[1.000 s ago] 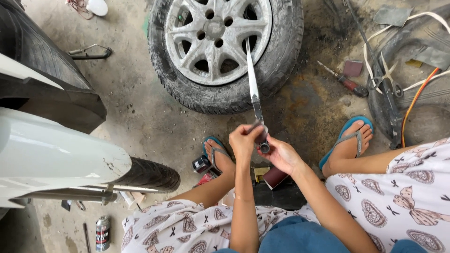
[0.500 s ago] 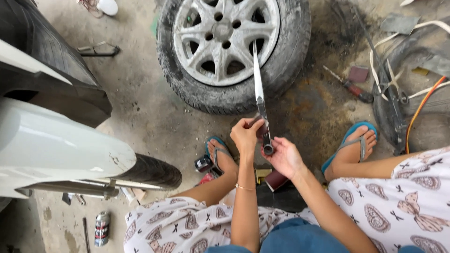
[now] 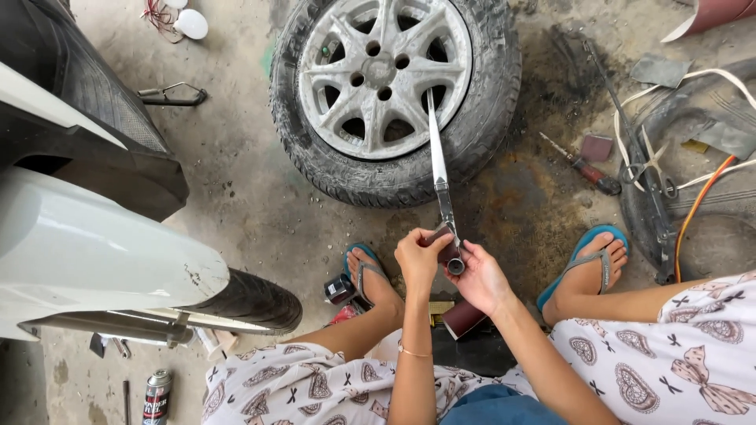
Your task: The person sits on the ground and uses a sanding block to sand a long, thin metal tool. They hold the tool with one hand and rub the sanding block along its length with the other hand.
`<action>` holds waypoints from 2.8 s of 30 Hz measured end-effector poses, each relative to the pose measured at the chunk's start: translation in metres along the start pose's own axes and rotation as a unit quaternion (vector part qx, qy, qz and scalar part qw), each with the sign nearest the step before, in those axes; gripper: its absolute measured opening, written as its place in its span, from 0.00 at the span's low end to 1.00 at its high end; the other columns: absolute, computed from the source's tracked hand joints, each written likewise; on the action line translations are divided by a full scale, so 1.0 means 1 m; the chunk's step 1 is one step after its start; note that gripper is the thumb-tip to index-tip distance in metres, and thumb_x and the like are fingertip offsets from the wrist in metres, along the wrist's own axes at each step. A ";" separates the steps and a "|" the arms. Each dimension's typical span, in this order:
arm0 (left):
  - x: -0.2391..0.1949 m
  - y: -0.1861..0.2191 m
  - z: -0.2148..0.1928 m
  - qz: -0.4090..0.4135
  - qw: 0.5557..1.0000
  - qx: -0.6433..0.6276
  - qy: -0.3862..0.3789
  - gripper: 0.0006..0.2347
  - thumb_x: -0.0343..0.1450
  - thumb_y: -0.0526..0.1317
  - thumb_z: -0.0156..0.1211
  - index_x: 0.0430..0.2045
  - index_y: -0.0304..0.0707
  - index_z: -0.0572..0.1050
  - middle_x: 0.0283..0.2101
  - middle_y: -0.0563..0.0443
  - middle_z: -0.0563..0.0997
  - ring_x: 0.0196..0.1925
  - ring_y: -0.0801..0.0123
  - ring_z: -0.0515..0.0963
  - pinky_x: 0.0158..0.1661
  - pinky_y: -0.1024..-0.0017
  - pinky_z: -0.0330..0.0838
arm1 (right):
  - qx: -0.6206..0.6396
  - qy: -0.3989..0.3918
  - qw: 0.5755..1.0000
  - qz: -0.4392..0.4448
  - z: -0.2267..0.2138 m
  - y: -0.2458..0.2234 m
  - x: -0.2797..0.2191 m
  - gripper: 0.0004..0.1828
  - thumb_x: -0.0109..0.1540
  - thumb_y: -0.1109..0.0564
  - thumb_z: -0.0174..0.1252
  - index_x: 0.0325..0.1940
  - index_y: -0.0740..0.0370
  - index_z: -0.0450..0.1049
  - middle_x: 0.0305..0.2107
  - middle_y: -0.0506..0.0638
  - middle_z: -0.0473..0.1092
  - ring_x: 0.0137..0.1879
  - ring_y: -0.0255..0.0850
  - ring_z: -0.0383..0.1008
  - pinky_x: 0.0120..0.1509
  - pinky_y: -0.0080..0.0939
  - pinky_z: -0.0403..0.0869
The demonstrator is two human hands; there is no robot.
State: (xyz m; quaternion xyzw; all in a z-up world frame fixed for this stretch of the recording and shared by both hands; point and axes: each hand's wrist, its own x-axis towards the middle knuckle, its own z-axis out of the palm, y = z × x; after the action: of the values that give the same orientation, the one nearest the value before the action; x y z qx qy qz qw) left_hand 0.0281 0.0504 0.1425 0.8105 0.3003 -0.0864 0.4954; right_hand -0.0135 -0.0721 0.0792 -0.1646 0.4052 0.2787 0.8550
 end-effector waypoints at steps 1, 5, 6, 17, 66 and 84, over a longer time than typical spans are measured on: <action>0.005 0.011 0.001 -0.004 1.000 0.002 -0.001 0.12 0.55 0.42 0.83 0.22 0.39 0.84 0.20 0.45 0.80 0.28 0.61 0.82 0.33 0.72 0.75 | 0.001 0.003 1.000 0.002 0.007 0.000 -0.005 0.23 0.67 0.43 0.53 0.52 0.64 0.77 0.44 0.59 0.74 0.53 0.51 0.72 0.63 0.46 0.72; 0.017 0.012 0.004 0.039 0.999 0.006 0.027 0.12 0.55 0.42 0.81 0.23 0.38 0.83 0.21 0.41 0.80 0.31 0.47 0.82 0.36 0.61 0.76 | 0.009 0.002 1.000 0.011 0.014 0.003 -0.016 0.23 0.67 0.42 0.54 0.51 0.65 0.77 0.43 0.59 0.73 0.51 0.49 0.72 0.62 0.44 0.72; 0.022 0.008 0.006 0.043 0.999 0.012 0.013 0.13 0.55 0.43 0.81 0.23 0.38 0.82 0.22 0.41 0.80 0.31 0.44 0.82 0.38 0.56 0.76 | 0.003 0.001 1.000 0.011 0.015 -0.001 -0.014 0.23 0.67 0.42 0.53 0.51 0.65 0.77 0.45 0.60 0.74 0.52 0.49 0.72 0.62 0.43 0.72; 0.022 0.004 0.002 0.008 1.000 -0.010 -0.017 0.12 0.59 0.43 0.79 0.28 0.38 0.82 0.27 0.41 0.81 0.34 0.54 0.83 0.36 0.64 0.76 | -0.008 -0.006 1.000 0.012 0.018 -0.002 -0.013 0.28 0.68 0.37 0.52 0.49 0.65 0.77 0.43 0.60 0.74 0.52 0.49 0.74 0.60 0.44 0.73; -0.003 0.009 0.007 0.053 0.998 0.000 -0.038 0.13 0.57 0.41 0.79 0.25 0.34 0.80 0.27 0.33 0.81 0.36 0.38 0.83 0.37 0.54 0.76 | 0.037 0.047 0.998 -0.009 0.004 -0.001 0.000 0.20 0.68 0.44 0.55 0.47 0.66 0.74 0.41 0.58 0.69 0.50 0.50 0.69 0.60 0.47 0.72; 0.024 -0.027 0.015 0.015 0.999 -0.024 -0.018 0.16 0.55 0.47 0.81 0.24 0.39 0.80 0.25 0.41 0.80 0.33 0.49 0.82 0.35 0.57 0.75 | -0.127 0.001 0.992 -0.027 0.035 -0.001 -0.037 0.39 0.69 0.22 0.38 0.52 0.59 0.72 0.40 0.54 0.69 0.49 0.44 0.70 0.52 0.39 0.69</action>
State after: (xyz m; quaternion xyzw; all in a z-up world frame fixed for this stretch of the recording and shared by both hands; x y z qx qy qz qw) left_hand 0.0348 0.0562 0.1041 0.8009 0.2807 -0.0862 0.5218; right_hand -0.0110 -0.0685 0.1302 -0.2828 0.3625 0.3047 0.8341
